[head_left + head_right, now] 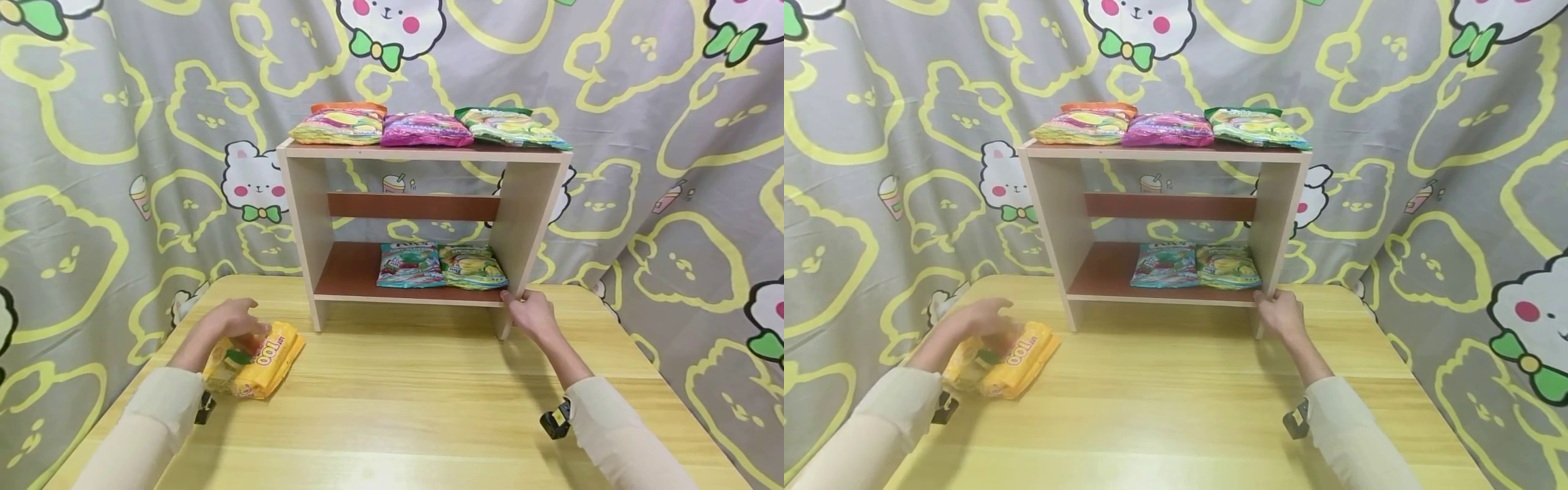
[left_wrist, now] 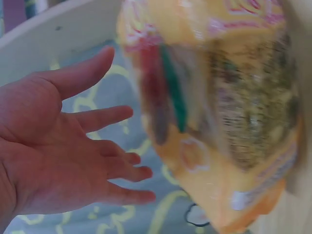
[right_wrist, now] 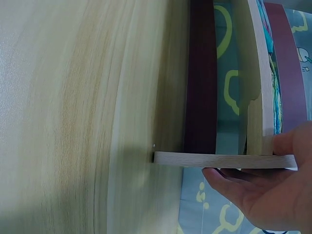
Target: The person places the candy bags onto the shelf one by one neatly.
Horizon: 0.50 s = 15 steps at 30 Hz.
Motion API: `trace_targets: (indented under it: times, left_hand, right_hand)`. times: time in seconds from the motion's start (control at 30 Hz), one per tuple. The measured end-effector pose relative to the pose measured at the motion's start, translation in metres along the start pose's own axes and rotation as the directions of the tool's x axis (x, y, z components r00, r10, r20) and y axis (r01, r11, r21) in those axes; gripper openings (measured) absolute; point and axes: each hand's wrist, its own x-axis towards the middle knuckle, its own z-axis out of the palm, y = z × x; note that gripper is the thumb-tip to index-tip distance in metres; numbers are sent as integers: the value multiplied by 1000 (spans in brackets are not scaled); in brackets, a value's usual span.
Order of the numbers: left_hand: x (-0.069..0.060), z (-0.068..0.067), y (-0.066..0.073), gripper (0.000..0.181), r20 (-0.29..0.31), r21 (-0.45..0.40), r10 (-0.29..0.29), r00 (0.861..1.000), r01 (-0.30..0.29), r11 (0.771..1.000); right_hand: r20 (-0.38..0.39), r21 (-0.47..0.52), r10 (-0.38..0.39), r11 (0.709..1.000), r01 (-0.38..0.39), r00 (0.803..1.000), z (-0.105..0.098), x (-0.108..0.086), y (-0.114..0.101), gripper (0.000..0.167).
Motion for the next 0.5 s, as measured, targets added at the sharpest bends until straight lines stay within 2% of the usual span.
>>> trace_targets:
  times: [0.07,0.23,0.5]
  left_hand:
    - [2,3,-6,82,36,-67,-33,999,35,997]
    - [6,10,-15,86,97,-174,-67,993,83,981]
    - [6,14,-15,86,70,-140,-66,995,75,987]
  right_hand:
    - [6,5,1,1000,-1,1000,0,0,0,54]
    - [11,5,5,1000,-5,1000,-1,-1,0,56]
    - [13,1,3,1000,-3,1000,-1,-1,0,57]
